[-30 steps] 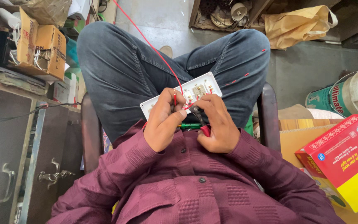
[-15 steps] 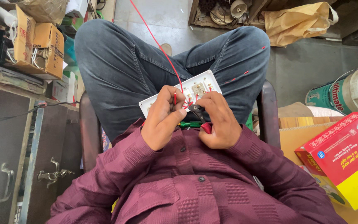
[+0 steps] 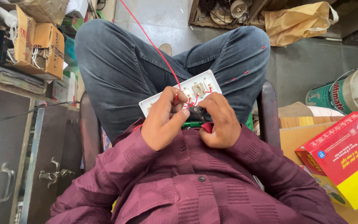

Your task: The person sits cross-legged on a chair and wires a white multi-gang electrical switchboard resting on their lap. They use a screwdriver to tighten terminal screws and pliers to strip and cut red wires, connecting them between the switch terminals.

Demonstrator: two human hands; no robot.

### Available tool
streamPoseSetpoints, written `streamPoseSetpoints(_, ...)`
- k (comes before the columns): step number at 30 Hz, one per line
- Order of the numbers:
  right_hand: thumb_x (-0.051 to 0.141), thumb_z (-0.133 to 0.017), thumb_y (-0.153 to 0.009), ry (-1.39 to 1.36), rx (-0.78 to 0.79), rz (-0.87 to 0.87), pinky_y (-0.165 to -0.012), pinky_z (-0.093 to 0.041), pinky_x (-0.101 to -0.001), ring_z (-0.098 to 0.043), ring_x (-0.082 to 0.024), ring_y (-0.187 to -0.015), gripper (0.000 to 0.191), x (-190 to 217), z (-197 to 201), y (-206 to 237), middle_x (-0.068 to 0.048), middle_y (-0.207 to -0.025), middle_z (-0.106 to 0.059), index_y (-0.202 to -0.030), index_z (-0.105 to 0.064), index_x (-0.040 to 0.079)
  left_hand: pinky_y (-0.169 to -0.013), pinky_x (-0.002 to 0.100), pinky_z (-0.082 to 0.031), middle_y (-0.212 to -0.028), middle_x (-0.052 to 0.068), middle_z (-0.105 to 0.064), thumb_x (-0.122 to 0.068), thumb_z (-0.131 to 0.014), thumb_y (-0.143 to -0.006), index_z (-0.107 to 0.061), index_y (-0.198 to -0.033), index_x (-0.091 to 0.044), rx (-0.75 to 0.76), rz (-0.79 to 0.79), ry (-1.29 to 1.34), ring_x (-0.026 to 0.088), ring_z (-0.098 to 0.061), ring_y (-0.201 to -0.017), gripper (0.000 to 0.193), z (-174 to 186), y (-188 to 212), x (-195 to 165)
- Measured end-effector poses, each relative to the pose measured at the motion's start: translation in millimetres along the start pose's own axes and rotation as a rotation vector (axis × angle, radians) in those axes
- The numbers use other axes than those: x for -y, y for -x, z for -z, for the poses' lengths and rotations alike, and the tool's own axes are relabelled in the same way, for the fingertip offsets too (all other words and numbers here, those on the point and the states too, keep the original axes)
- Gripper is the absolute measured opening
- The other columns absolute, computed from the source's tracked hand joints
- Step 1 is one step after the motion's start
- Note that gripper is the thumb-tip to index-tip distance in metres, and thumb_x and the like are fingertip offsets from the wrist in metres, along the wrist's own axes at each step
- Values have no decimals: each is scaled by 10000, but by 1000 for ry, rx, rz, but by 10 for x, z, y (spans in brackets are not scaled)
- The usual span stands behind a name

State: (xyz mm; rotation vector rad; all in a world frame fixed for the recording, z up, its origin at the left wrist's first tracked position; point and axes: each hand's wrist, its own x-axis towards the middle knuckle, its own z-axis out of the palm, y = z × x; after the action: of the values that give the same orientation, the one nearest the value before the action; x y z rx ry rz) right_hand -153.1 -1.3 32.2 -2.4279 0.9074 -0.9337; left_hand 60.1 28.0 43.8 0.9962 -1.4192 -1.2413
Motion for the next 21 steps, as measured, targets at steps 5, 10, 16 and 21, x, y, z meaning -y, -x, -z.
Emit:
streamPoseSetpoints(5, 38, -704, -614, -41, -14, -32, -823, -483, -410, -574, -363, -941, 523, -29, -66, 87, -165, -1012, -542, -1117, -560, 23, -573, 350, -430, -758, 85, -530, -182, -801, -818, -534, -860, -37, -135, -320, -434, 230, -539, -640, 307, -80, 29, 2)
streamPoseSetpoints(10, -2, -633, -638, -511, 102, -379, -773, -456, -324, -506, -276, -870, 524, -54, -223, 176, -135, -996, -480, -1149, -526, 38, -557, 407, -398, -708, 105, -518, -196, -838, -846, -497, -750, -48, -193, -207, -488, 288, -525, -607, 384, -129, 20, 229)
streamPoseSetpoints(16, 75, -695, -679, -324, 204, -363, -914, -440, -358, -524, -334, -1007, 605, -191, 0, 215, -160, -1125, -536, -1254, -507, 48, -569, 396, -403, -693, 138, -479, -227, -803, -871, -476, -760, -21, -276, -142, -501, 300, -490, -601, 402, -21, -46, 323)
streamPoseSetpoints(21, 261, -827, -702, 162, 214, -48, -984, -370, -490, -543, -409, -1124, 612, -132, 41, 261, -186, -1203, -559, -1233, -601, 56, -669, 348, -435, -784, 102, -531, -274, -498, -1093, -540, -961, -20, -175, -106, -306, 226, -536, -705, 289, 198, -19, 192)
